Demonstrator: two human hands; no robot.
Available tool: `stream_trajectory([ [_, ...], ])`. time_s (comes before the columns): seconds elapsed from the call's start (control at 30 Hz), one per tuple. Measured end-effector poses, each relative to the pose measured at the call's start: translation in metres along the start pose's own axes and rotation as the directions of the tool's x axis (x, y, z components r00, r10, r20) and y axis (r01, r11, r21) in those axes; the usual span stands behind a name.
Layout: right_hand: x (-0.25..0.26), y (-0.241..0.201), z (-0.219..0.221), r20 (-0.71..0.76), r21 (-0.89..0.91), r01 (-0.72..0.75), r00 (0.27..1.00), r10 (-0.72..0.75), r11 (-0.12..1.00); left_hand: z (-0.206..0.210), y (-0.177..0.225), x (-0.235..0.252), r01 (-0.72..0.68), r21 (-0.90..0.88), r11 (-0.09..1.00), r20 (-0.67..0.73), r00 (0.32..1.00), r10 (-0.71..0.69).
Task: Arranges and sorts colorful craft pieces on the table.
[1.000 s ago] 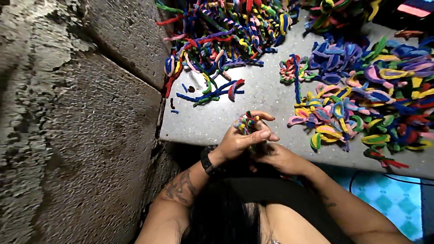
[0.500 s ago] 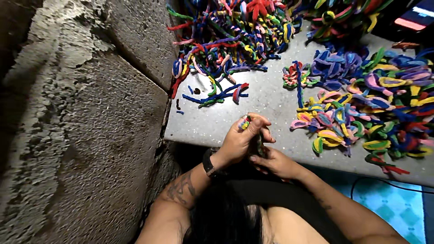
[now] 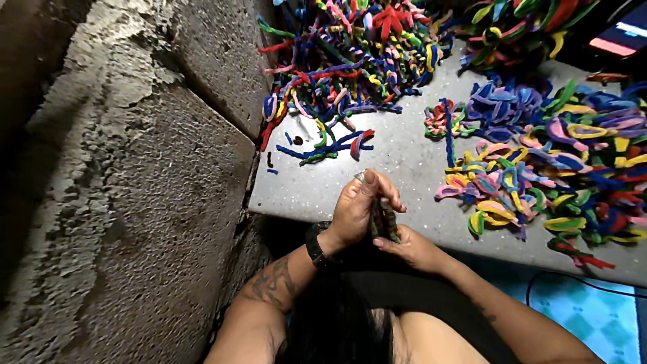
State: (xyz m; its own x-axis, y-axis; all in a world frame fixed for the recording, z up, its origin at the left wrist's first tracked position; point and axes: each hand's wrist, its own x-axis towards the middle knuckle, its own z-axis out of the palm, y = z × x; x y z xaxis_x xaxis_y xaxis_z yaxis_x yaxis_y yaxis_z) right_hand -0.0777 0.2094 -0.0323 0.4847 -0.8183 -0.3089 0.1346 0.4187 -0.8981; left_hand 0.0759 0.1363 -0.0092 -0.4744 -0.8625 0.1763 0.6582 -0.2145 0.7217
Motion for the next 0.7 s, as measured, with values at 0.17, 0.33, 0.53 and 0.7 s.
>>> stream_trajectory([
  [0.17, 0.002, -0.009, 0.003, -0.082, -0.022, 0.05, 0.995, -0.052, 0.998, -0.004, -0.006, -0.002, 0.079, 0.161, 0.984, 0.068, 0.993, -0.091],
  [0.33, 0.014, -0.062, -0.022, -0.003, -0.614, -0.112, 0.99, 0.139, 0.782, -0.01, -0.013, -0.009, 0.094, 0.143, 0.985, -0.135, 0.988, -0.074],
  [0.53, 0.07, -0.133, -0.071, -0.194, -0.939, -0.084, 0.929, -0.315, 0.333, -0.024, -0.012, -0.002, 0.106, -0.039, 0.994, -0.45, 0.886, -0.112],
  [0.7, 0.139, -0.13, -0.102, -0.388, -0.919, -0.331, 0.854, -0.348, 0.212, -0.028, -0.021, -0.002, 0.1, -0.126, 0.987, -0.473, 0.869, -0.148],
])
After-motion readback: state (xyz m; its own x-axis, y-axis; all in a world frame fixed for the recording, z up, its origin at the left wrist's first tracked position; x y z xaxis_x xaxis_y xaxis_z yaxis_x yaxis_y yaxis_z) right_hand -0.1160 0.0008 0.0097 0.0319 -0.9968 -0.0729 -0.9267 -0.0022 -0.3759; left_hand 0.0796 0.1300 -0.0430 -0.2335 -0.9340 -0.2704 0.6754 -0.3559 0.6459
